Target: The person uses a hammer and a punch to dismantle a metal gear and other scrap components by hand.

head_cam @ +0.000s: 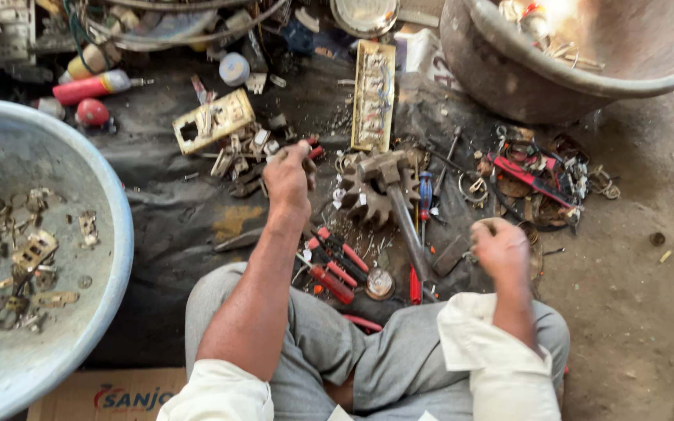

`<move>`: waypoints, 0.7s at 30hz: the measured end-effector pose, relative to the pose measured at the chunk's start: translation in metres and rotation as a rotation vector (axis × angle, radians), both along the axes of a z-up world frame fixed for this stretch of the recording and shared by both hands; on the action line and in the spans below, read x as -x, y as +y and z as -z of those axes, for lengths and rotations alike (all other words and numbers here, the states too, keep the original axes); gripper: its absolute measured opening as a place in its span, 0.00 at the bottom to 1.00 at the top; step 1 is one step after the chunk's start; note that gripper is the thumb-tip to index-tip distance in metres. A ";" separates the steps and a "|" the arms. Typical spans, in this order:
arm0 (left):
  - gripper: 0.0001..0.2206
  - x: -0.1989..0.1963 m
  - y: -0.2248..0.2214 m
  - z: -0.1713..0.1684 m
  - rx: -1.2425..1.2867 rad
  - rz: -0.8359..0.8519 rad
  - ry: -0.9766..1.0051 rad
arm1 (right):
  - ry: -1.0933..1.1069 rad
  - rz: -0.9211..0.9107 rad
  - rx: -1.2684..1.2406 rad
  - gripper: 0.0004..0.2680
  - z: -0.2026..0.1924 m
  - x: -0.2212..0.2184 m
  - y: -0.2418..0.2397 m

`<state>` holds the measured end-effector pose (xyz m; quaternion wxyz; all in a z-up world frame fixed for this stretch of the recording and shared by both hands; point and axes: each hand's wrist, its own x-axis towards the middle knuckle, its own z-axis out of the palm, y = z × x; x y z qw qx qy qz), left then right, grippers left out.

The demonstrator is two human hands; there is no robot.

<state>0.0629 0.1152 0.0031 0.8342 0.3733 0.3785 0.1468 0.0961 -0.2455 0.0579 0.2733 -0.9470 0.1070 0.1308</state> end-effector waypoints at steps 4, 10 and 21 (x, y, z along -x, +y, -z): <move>0.09 0.004 0.010 -0.001 0.000 -0.042 -0.004 | -0.295 -0.283 -0.076 0.07 -0.019 0.026 0.016; 0.09 0.011 0.011 0.002 0.041 -0.069 -0.074 | 0.210 -1.051 0.126 0.11 0.027 0.114 0.089; 0.09 0.031 0.007 -0.026 0.037 -0.100 -0.065 | -0.005 -1.312 0.360 0.06 0.105 0.148 0.081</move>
